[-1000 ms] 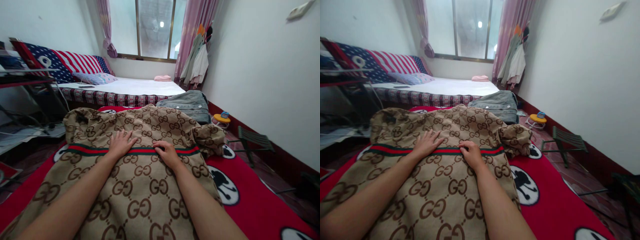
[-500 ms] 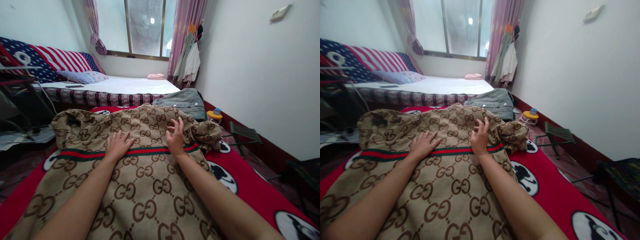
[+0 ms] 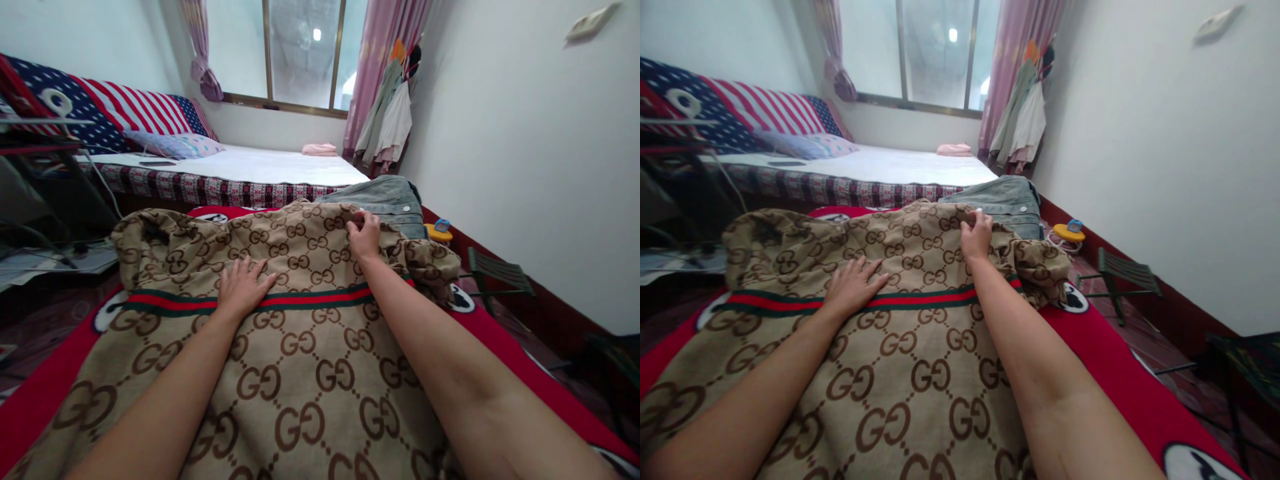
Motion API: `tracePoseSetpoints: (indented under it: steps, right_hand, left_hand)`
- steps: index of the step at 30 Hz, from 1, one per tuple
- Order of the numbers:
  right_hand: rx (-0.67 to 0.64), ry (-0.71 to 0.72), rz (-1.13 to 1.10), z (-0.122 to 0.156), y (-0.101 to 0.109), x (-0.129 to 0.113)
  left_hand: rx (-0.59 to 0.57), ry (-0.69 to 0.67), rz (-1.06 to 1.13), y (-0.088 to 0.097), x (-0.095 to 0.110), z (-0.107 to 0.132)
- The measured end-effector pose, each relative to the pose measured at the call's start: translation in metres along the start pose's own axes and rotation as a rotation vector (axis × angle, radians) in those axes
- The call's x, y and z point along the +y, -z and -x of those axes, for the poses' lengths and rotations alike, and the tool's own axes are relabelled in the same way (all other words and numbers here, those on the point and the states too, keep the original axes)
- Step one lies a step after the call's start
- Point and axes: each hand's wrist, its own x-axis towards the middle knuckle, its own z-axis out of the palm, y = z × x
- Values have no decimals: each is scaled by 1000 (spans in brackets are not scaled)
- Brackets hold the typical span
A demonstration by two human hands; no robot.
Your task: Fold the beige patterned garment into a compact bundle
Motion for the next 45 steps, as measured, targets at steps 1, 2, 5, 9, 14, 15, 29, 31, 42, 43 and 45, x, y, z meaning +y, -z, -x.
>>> tracePoseSetpoints:
  steps: [1, 2, 5, 9, 14, 15, 29, 31, 42, 43, 45]
  right_hand:
    - [-67, -3, 27, 4, -3, -1]
    - [-141, 2, 70, 11, -6, -3]
    - [-248, 83, 178, 37, -10, -26]
    - [-457, 289, 202, 88, 0, -75]
    - [-902, 182, 240, 152, 24, -101]
    - [-937, 157, 233, 161, 28, -100]
    - [-720, 222, 208, 192, 23, -83]
    - [-714, 223, 188, 191, 24, -83]
    - [-711, 236, 120, 189, 21, -75]
    - [-712, 238, 125, 189, 21, -75]
    - [-717, 238, 140, 189, 22, -76]
  left_hand:
    - [0, -2, 1, 0, 0, 0]
    - [-1, -2, 1, 0, 0, 0]
    - [-4, 4, -1, -1, 0, 0]
    - [3, 9, 4, -2, 1, 1]
    - [0, 11, 7, -1, 1, 1]
    - [-2, 11, 8, -1, 1, 1]
    - [6, 1, 13, 0, 0, -1]
    - [1, 6, 9, 0, 1, 0]
    - [-238, -170, 77, 61, -36, -19]
    - [-213, -159, 78, 76, -48, -24]
    - [-45, -98, 61, 101, -76, -32]
